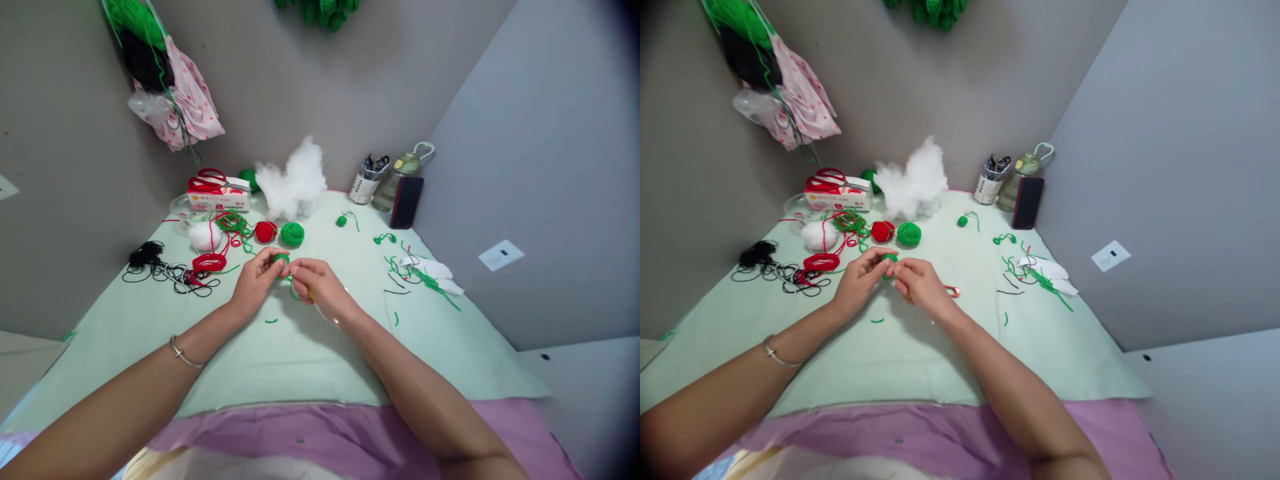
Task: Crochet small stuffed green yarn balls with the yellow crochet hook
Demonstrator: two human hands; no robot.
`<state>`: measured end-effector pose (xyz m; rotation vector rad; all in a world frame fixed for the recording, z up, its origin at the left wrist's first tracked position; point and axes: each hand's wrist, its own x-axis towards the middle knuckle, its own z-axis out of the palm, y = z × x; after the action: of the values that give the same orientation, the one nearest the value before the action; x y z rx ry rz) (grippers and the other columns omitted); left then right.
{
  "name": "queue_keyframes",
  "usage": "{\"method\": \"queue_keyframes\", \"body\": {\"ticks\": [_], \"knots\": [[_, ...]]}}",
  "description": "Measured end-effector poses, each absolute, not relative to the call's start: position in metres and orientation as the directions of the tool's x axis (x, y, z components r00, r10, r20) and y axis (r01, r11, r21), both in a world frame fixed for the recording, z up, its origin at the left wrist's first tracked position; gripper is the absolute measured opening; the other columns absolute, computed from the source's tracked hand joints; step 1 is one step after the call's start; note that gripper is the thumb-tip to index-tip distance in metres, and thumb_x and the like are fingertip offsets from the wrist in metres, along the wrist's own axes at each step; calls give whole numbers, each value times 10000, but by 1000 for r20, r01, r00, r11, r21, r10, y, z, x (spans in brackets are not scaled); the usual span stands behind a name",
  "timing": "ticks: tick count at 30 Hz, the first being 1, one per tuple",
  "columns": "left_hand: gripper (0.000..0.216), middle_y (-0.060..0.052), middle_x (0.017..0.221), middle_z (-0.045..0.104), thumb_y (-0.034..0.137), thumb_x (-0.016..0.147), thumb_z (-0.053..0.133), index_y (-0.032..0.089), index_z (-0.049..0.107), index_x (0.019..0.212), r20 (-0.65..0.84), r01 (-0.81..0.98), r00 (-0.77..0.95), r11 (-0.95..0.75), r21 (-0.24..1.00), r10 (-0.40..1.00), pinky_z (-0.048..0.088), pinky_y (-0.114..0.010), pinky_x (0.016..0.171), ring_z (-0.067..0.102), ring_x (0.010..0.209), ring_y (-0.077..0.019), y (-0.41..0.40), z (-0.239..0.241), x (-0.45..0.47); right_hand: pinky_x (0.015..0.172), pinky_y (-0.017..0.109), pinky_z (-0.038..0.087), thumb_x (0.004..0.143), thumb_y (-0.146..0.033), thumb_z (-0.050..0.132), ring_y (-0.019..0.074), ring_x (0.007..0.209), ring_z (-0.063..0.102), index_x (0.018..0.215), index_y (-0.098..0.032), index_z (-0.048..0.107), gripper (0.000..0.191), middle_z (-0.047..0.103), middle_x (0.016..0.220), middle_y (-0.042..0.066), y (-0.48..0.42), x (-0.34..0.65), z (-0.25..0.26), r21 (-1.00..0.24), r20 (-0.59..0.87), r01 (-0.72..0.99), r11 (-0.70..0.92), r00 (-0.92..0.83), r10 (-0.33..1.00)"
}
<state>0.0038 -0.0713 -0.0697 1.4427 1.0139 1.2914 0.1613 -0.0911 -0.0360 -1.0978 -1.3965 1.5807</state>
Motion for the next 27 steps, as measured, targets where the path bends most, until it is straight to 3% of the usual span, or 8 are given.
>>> {"method": "queue_keyframes", "body": {"ticks": [3,7,10,13,18,22,25,27], "knots": [[166,7,742,652,271,823,633,195,695,957,230,8,97,-232,973,968,474,-287,699,589,692,-171,-69,-69,3,582,286,201,911,-215,545,119,572,295,774,-202,551,138,422,617,-46,-104,153,-36,-993,-23,120,10,-268,963],[144,-7,815,670,239,785,618,196,676,909,239,30,80,-242,970,968,477,-282,702,599,737,-174,-66,-72,3,608,296,193,912,-171,539,119,577,234,784,-208,517,135,391,625,-53,-107,149,-35,-954,23,282,105,-280,960],[160,-15,861,683,233,797,597,201,656,943,266,48,65,-270,962,962,489,-293,754,624,807,-186,-65,-75,2,551,263,223,943,-240,490,109,533,263,805,-200,544,154,362,593,-62,-98,154,-33,-975,-71,223,16,-373,925],[187,-27,929,692,252,835,596,206,642,1010,312,69,56,-315,947,948,493,-317,837,637,884,-194,-65,-76,1,465,231,205,965,-316,451,95,479,181,916,-175,625,230,267,557,-93,-87,163,-31,-986,-163,93,-135,-498,852],[202,-34,967,686,251,856,626,212,669,1051,397,127,61,-401,907,916,483,-358,898,619,908,-210,-66,-74,-3,405,190,123,932,-292,573,77,492,71,1014,-138,687,208,243,547,-111,-79,176,-35,-853,-205,-236,-466,-669,714],[183,-65,1091,673,255,837,684,223,712,1015,451,146,22,-449,881,892,421,-400,1041,571,1107,-254,-61,-73,-10,381,189,130,942,-330,580,71,464,81,1072,-127,708,273,257,516,-116,-85,174,-36,-856,-165,-172,-488,-804,572],[195,-62,1092,654,281,834,706,223,695,1020,426,107,-21,-422,900,904,440,-396,1024,581,1090,-247,-55,-73,-15,409,203,232,961,-400,548,78,441,200,1166,-141,698,363,316,510,-102,-89,176,-28,-948,-188,29,-317,-855,483],[223,-44,1014,655,305,837,707,215,659,1036,364,46,-20,-363,931,931,492,-384,932,632,962,-222,-53,-74,-16,478,223,320,985,-417,496,99,478,327,1184,-182,697,368,375,545,-75,-85,187,-22,-977,-175,213,-32,-700,693]]}}
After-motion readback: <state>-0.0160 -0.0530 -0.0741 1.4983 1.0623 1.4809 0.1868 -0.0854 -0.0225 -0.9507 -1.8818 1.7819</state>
